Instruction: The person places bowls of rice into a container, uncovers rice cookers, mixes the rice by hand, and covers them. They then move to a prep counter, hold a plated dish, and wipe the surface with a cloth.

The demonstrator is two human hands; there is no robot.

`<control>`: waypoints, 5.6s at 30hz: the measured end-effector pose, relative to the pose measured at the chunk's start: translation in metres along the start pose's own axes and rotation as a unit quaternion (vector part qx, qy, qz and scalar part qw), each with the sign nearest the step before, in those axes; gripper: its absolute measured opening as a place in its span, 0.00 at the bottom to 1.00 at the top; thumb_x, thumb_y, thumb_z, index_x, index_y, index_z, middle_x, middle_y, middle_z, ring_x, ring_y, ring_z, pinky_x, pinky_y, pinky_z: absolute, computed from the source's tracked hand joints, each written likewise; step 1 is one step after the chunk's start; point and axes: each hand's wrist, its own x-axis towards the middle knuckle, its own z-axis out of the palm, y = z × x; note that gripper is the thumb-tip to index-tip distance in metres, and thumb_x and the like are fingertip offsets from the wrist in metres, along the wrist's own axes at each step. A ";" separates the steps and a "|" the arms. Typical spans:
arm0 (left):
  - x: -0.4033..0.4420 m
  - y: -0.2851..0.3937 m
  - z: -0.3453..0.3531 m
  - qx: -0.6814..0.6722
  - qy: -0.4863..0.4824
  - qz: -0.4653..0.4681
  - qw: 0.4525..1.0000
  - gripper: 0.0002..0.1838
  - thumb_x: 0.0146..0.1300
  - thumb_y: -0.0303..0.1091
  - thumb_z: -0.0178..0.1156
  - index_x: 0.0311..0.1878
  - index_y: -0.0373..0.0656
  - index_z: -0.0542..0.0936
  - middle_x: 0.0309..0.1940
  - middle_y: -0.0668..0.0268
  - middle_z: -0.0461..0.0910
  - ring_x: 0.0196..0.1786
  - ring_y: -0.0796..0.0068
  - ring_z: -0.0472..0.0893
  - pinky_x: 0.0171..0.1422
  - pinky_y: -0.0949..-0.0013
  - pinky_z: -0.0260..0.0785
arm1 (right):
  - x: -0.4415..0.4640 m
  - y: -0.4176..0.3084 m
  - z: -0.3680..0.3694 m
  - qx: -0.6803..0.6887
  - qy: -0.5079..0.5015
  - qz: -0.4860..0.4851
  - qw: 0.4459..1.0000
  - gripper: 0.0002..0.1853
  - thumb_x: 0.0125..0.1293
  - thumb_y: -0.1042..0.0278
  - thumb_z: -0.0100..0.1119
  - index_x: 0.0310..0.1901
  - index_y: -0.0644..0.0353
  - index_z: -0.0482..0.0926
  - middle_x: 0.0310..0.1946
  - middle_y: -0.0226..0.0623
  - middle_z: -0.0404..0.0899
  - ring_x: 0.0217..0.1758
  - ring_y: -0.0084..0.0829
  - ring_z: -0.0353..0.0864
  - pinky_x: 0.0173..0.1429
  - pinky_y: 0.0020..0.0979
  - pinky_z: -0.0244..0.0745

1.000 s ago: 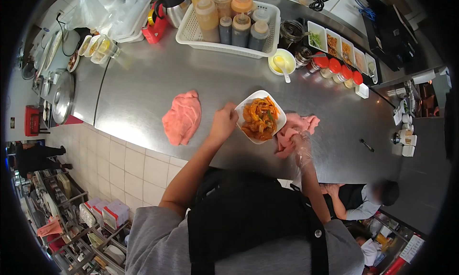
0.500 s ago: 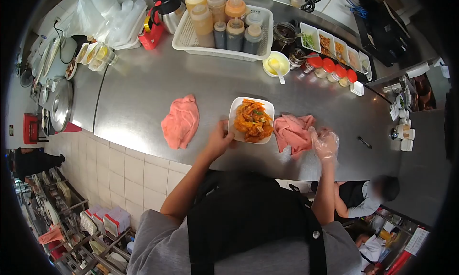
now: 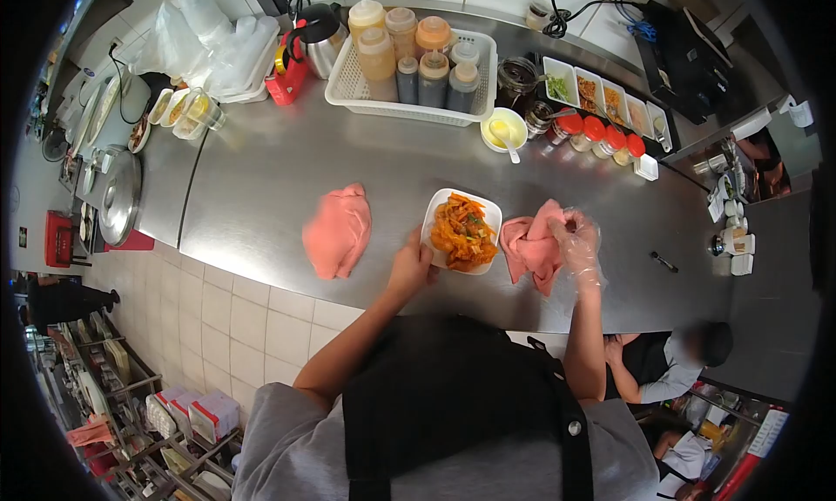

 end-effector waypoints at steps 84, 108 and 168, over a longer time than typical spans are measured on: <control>0.085 0.146 0.263 -0.121 0.053 0.066 0.989 0.23 0.68 0.30 0.46 0.65 0.32 0.68 0.24 0.76 0.74 0.19 0.91 0.64 0.21 0.81 0.55 | 0.360 0.145 -0.141 0.531 0.142 0.056 0.834 0.11 0.70 0.65 0.51 0.40 0.64 0.77 0.37 0.39 0.80 0.35 0.33 0.81 0.45 0.25 0.77; 0.085 0.148 0.262 -0.132 0.037 0.097 0.986 0.23 0.70 0.27 0.41 0.66 0.32 0.62 0.31 0.58 0.82 0.25 0.70 0.83 0.26 0.75 0.73 | 0.263 0.068 -0.160 0.290 0.150 -0.161 0.931 0.12 0.70 0.66 0.49 0.37 0.65 0.80 0.32 0.43 0.79 0.39 0.34 0.82 0.43 0.31 0.76; 0.016 0.116 0.221 0.111 0.178 0.228 0.951 0.21 0.53 0.20 0.47 0.51 0.37 0.77 0.54 0.51 0.73 0.59 0.53 0.73 0.66 0.60 0.62 | 0.272 0.254 -0.354 0.535 0.068 0.096 0.837 0.17 0.68 0.57 0.59 0.47 0.64 0.76 0.40 0.44 0.81 0.43 0.31 0.82 0.52 0.30 0.80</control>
